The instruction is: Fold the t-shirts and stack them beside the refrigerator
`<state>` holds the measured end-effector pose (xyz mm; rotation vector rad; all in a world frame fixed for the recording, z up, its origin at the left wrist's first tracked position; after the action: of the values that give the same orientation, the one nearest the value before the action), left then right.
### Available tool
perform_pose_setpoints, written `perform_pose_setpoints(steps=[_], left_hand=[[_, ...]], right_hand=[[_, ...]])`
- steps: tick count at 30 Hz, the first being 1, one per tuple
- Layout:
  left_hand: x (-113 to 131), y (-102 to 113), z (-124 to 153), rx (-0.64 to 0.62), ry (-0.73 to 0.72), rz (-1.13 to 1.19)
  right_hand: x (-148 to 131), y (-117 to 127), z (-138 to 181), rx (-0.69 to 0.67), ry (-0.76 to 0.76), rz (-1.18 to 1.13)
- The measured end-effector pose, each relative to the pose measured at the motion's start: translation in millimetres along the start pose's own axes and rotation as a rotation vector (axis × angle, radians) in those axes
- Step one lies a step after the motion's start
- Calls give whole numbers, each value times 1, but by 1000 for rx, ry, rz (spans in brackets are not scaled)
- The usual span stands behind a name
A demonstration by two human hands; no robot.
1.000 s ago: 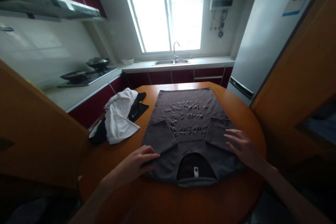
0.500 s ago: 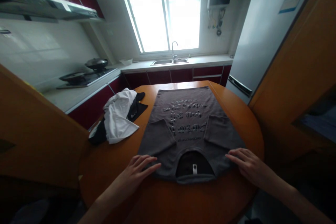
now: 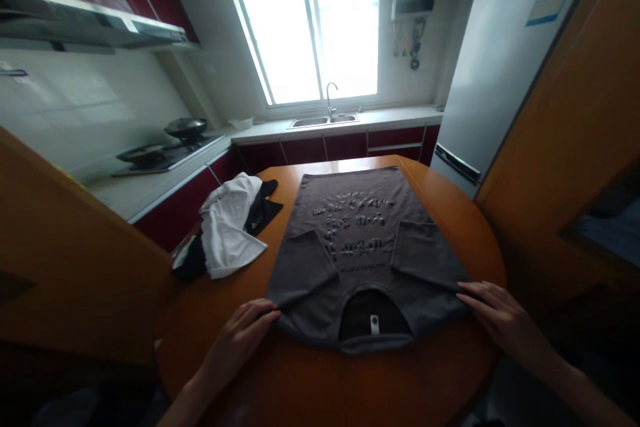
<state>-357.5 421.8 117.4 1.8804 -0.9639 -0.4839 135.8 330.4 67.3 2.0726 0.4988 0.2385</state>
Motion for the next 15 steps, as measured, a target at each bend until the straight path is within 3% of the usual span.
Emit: perform_pose_setpoints(steps=[10,15], left_hand=[[-3,7,-3,-109,2,255],[3,10,8,-247,93,339]], right_hand=[[-3,13,-11,-72,38,-93],[-11,26,-9,-166,31,-181]])
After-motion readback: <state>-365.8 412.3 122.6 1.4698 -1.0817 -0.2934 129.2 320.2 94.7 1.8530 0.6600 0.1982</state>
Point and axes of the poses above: each hand's wrist, its own z-axis away from the middle knuckle, its own y-axis out of the back of the hand, x = y × z, the point moved 10 cm from there along -z, towards the middle knuckle, and after that the axes turned 3 degrees about y, right-handed, at the moved point
